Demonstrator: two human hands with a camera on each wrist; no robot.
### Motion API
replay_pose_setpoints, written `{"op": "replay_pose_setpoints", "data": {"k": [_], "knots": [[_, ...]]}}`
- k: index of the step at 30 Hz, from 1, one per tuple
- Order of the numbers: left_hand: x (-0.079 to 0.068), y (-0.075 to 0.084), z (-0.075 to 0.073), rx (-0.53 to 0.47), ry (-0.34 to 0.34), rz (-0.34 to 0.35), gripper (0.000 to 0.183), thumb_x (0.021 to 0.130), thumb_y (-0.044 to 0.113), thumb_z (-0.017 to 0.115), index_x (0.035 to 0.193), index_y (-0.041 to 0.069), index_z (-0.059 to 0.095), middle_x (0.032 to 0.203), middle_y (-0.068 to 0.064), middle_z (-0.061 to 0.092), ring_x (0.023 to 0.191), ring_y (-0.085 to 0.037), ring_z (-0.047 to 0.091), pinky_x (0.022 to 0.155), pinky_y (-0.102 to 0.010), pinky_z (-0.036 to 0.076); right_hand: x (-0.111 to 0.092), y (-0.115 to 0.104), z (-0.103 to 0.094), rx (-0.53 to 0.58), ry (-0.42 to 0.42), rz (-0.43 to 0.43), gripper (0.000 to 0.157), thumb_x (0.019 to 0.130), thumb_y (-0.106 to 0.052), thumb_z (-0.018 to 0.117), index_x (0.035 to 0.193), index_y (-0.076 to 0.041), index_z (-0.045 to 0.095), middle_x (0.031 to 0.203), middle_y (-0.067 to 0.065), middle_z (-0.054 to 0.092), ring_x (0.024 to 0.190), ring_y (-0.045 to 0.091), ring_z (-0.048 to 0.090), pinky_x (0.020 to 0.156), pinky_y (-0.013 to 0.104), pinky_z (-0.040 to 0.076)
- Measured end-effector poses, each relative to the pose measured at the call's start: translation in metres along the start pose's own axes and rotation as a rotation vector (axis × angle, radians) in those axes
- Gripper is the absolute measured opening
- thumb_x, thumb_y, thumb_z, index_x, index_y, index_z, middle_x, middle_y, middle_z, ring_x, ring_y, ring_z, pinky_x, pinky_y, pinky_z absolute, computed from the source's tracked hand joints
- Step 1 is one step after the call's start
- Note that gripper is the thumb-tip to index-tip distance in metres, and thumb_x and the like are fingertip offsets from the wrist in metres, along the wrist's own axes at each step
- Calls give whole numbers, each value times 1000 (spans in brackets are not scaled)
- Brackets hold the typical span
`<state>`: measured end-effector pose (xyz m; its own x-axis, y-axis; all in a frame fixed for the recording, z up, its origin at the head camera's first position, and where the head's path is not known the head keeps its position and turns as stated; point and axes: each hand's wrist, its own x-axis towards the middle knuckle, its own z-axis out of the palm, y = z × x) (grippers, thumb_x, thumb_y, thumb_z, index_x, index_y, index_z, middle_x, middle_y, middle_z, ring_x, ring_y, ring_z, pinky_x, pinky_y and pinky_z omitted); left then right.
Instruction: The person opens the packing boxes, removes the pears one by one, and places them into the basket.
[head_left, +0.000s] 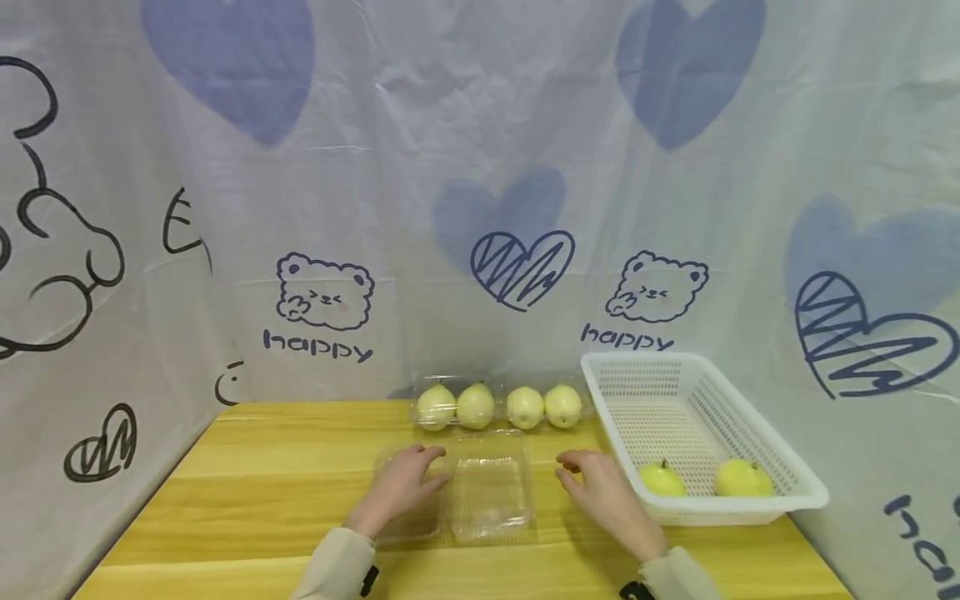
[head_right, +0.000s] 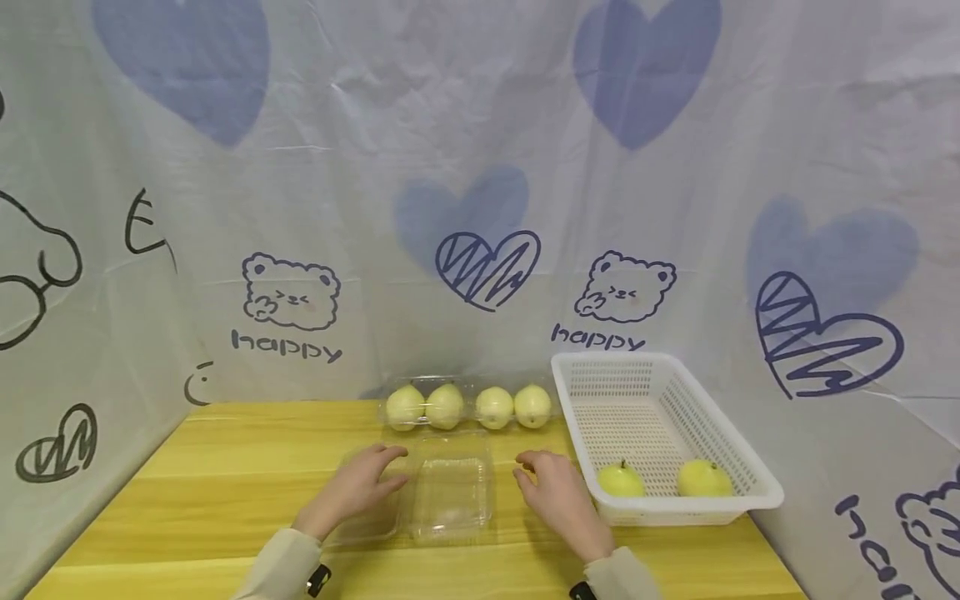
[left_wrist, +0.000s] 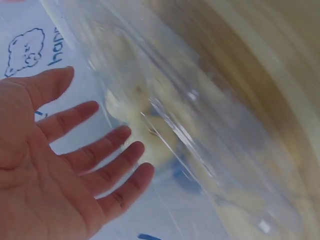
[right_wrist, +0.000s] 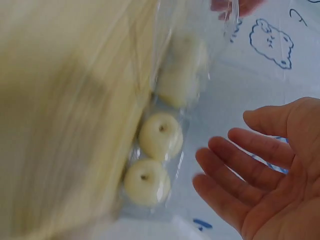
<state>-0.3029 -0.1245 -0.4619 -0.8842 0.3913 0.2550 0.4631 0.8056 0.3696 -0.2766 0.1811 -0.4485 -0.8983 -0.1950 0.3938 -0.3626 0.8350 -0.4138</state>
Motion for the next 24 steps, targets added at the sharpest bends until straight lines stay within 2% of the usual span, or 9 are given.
{"op": "replay_pose_setpoints", "data": {"k": [6, 12, 17, 24], "knots": [[-13, -11, -4, 82, -4, -208, 41, 92, 28, 67, 126, 4, 62, 116, -22, 61, 106, -43, 55, 85, -60, 45, -1, -7, 10, 121, -143, -41, 22, 92, -15, 66, 111, -4, 71, 95, 5, 74, 82, 16, 69, 71, 28, 56], [-18, -23, -10, 113, -23, -361, 45, 91, 25, 67, 129, 2, 59, 120, -29, 55, 110, -47, 49, 83, -63, 44, 1, -9, 22, 189, -199, -65, 29, 94, -19, 65, 117, -1, 68, 99, 9, 74, 83, 19, 69, 73, 33, 58], [-22, -33, -14, 98, -36, -403, 48, 90, 21, 69, 130, -2, 58, 118, -32, 55, 105, -50, 52, 79, -61, 49, 2, -10, 27, 206, -201, -49, 28, 94, -19, 65, 116, -1, 68, 100, 10, 73, 84, 19, 69, 74, 34, 58], [-24, -39, -16, 31, -63, -400, 47, 89, 14, 69, 130, -6, 55, 110, -28, 59, 97, -46, 58, 80, -56, 51, 3, -12, 31, 225, -204, -26, 27, 92, -16, 67, 114, -1, 68, 99, 10, 73, 84, 19, 69, 72, 32, 58]]}}
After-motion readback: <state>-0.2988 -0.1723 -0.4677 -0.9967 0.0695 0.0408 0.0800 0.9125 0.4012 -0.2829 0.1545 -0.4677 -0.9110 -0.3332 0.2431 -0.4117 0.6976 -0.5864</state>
